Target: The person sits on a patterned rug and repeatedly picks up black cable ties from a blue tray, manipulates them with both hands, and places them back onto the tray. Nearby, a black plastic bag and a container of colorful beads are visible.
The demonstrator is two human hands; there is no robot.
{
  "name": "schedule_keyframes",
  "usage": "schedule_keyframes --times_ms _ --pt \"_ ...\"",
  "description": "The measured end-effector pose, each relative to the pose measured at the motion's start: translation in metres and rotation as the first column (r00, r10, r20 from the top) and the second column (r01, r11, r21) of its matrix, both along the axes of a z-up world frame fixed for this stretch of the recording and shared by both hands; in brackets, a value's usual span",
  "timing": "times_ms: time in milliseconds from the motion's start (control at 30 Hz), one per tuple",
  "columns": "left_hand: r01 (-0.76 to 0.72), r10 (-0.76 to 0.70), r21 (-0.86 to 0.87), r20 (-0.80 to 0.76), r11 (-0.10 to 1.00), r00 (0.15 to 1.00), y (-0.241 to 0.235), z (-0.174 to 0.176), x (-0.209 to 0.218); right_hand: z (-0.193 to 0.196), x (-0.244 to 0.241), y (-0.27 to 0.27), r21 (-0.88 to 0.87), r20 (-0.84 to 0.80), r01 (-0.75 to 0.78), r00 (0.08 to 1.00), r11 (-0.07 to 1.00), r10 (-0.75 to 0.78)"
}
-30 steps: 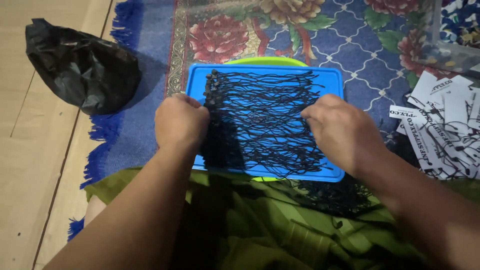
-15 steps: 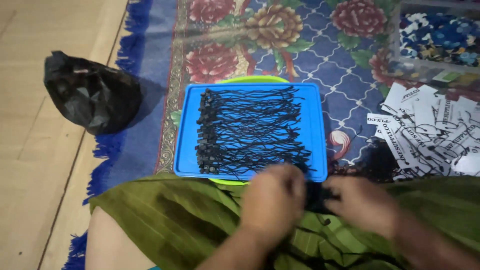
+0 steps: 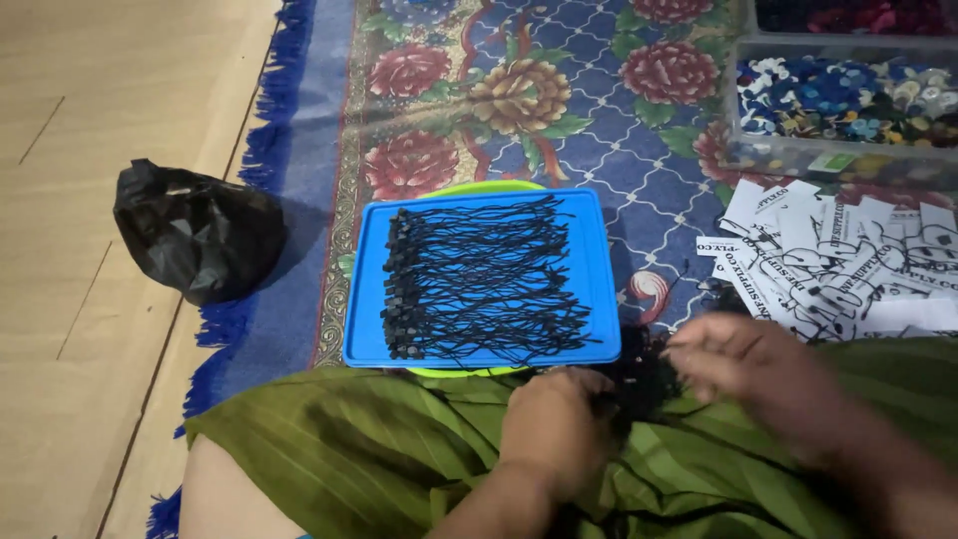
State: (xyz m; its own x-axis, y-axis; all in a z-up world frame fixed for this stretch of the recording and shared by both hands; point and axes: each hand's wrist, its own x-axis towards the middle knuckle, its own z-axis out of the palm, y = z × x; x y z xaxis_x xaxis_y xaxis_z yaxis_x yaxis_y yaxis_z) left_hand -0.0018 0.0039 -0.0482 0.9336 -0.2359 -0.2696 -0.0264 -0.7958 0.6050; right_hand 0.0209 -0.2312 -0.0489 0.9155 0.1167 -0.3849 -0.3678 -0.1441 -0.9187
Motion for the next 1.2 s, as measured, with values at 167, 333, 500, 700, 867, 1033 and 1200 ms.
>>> schedule_keyframes --times_ms 167,333,500,700,867,1033,1200 --pt "-0.064 0.074 -0.063 0.166 0.996 0.983 -0.007 0.022 -0.001 0.005 0.007 0.002 -0.388 0.045 -0.047 0.997 0.921 0.070" --pt "0.055 0.000 -0.230 0.235 0.972 0.972 -0.012 0.039 0.000 0.025 -0.004 0.020 -0.368 -0.088 -0.252 0.968 0.895 0.236" --pt "-0.052 0.067 -0.248 0.053 0.967 0.996 -0.009 0.048 0.003 0.025 -0.001 0.022 -0.313 -0.125 -0.178 0.981 0.933 0.145" --pt "-0.046 0.044 -0.182 -0.015 0.982 0.999 0.001 0.024 0.001 0.026 0.004 0.001 -0.194 -0.047 0.090 0.994 0.977 -0.100" --pt "-0.144 0.128 -0.285 -0.073 0.948 0.989 0.001 0.026 0.002 0.034 0.006 0.013 -0.286 -0.024 0.155 0.985 0.946 -0.169" --pt "-0.260 0.172 -0.406 -0.239 0.876 0.956 -0.009 0.036 0.004 0.024 0.005 0.018 -0.375 -0.019 -0.118 0.993 0.920 0.120" --pt "-0.147 0.096 -0.342 -0.164 0.928 0.982 -0.015 0.043 0.002 0.001 -0.003 0.012 -0.039 -0.100 -0.277 0.957 0.960 0.272"
